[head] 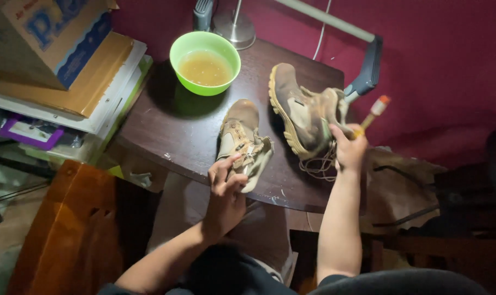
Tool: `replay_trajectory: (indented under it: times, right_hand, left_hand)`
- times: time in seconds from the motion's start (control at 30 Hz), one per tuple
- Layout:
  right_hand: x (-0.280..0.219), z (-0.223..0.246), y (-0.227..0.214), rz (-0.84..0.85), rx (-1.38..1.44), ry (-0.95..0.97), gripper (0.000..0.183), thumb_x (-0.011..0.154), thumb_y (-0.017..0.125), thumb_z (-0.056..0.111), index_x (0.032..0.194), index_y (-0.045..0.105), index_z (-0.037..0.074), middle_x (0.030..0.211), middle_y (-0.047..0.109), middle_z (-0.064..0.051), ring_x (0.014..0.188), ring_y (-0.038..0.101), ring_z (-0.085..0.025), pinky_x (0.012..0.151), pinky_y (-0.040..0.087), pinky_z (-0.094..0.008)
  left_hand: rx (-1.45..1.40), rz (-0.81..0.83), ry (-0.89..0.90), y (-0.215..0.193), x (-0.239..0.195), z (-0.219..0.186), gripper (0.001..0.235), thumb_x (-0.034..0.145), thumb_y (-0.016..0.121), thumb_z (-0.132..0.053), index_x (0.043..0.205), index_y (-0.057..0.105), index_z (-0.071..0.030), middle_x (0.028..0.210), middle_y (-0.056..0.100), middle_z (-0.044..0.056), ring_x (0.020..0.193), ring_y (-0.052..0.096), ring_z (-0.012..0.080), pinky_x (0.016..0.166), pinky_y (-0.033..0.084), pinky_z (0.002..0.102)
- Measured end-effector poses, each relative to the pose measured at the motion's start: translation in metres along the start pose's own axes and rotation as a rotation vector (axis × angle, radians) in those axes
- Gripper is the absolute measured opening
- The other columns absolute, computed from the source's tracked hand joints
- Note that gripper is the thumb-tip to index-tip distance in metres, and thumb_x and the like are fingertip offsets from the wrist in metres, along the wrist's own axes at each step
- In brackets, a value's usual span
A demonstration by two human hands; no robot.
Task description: The person cleans a brown hiking boot using a toothbrush and a liquid solution from a green bowl. They scrub the boot's upper, sole, and laces, repeatedly dipping the brush into the bowl to reload the cleaning solution.
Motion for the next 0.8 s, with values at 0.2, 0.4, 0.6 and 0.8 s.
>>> replay_trajectory:
  times: [0.2, 0.4, 0.6, 0.8]
  right_hand:
    - [-0.084, 0.052, -0.094, -0.282, 0.4, 0.155, 0.029, 0.08, 0.094, 0.027, 0.081, 0.065, 0.024, 0.079, 0.059, 0.007, 0.065, 0.055, -0.004, 0.052, 0.038, -0.015]
    - [-0.137, 0.055, -0.147, -0.416, 0.637, 0.225, 0.054, 0.088, 0.086, 0.026, 0.125, 0.048, 0.012, 0.116, 0.071, -0.009, 0.092, 0.077, -0.025, 0.069, 0.069, -0.044]
    - [-0.162, 0.076, -0.172, -0.37, 0.257, -0.088, 0.052, 0.092, 0.082, 0.013, 0.139, 0.058, 0.013, 0.132, 0.062, -0.005, 0.126, 0.056, -0.013, 0.112, 0.044, -0.035]
    - [-0.171, -0.016, -0.196, -0.4, 0.229, -0.003, 0.033, 0.088, 0.085, 0.019, 0.113, 0.064, 0.017, 0.102, 0.059, 0.007, 0.095, 0.052, -0.003, 0.097, 0.046, -0.028]
  left_hand:
    - [-0.002, -0.034, 0.033, 0.027, 0.017, 0.016, 0.021, 0.086, 0.068, -0.001, 0.087, 0.052, -0.014, 0.138, 0.059, 0.015, 0.117, 0.055, 0.0458, 0.1, 0.044, 0.055]
    - [-0.037, -0.085, 0.03, 0.067, 0.064, 0.028, 0.026, 0.09, 0.078, -0.019, 0.095, 0.052, -0.016, 0.128, 0.06, 0.02, 0.112, 0.063, 0.0461, 0.097, 0.047, 0.052]
    - [-0.191, -0.004, -0.008, 0.143, 0.097, 0.072, 0.028, 0.08, 0.084, -0.016, 0.095, 0.06, -0.017, 0.128, 0.057, 0.017, 0.122, 0.059, 0.0465, 0.107, 0.041, 0.053]
    - [-0.219, 0.127, -0.007, 0.205, 0.124, 0.095, 0.044, 0.07, 0.092, -0.018, 0.102, 0.062, -0.015, 0.13, 0.056, 0.022, 0.118, 0.059, 0.0498, 0.105, 0.042, 0.055]
Point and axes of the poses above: each hand's wrist, its own x-axis towards the middle knuckle, its own y-axis out of the palm, z = x × y, the point moved 4 cm from there along x, towards the middle knuckle
